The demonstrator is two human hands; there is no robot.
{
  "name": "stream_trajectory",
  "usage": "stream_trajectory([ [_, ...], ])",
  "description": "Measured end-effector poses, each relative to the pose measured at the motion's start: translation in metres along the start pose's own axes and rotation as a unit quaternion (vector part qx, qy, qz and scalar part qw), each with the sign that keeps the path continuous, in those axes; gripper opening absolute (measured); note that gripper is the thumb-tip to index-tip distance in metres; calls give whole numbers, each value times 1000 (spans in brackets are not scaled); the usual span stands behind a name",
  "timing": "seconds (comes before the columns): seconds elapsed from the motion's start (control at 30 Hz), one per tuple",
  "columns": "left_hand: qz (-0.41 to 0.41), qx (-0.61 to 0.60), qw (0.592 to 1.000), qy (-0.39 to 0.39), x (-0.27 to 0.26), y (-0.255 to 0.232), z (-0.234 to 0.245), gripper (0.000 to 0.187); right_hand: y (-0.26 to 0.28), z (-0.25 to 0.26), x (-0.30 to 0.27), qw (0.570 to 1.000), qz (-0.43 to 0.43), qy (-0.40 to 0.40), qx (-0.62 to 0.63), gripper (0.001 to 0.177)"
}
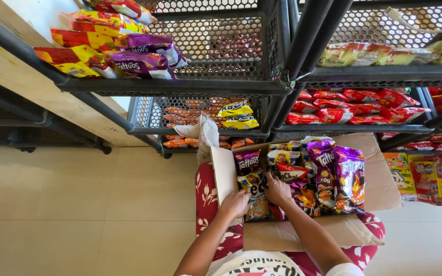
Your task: Restocking snack bags from a cardboard box onto store shelves.
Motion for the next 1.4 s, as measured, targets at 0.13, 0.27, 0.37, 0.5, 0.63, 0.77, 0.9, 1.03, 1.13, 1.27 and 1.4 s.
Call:
stream_trajectory([
  [0.13,1,-158,986,-47,-1,4,10,52,-2,38,-7,995,-6,-58,79,59],
  [0.27,-45,-262,951,-161,-5,-3,34,67,8,112,-23,962,61,-216,158,47],
  [0.37,-35,-279,934,-219,-34,-34,85,105,27,157,-48,954,-13,-149,258,55],
  [0.5,-109,-279,858,-417,-71,-70,144,119,64,198,-75,871,96,-195,441,58],
  [0.63,3,-531,782,-327,-56,-36,137,79,85,212,-87,756,172,-94,625,64],
  [0.77,-215,-618,637,-408,-43,10,128,52,52,184,-73,755,215,-213,582,72],
  [0.9,-205,-738,546,-341,-56,16,135,47,44,167,-68,810,137,-154,549,79],
  [1.03,-241,-786,482,-303,-56,6,136,49,64,149,-67,760,258,-48,595,94],
  [1.13,-235,-803,464,-292,-47,14,127,53,69,130,-73,768,140,75,620,73],
  [1.27,-210,-731,508,-405,-82,29,162,51,72,146,-88,779,128,111,604,74],
  [1.4,-183,-375,663,-622,-165,6,233,64,60,159,-91,802,150,68,574,68],
])
Point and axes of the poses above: each hand's wrist, its own x-axis towards the middle knuckle, its own z-axis out of the back of the hand, y = z × x, the point moved 5 cm from there along x, towards the middle knuckle
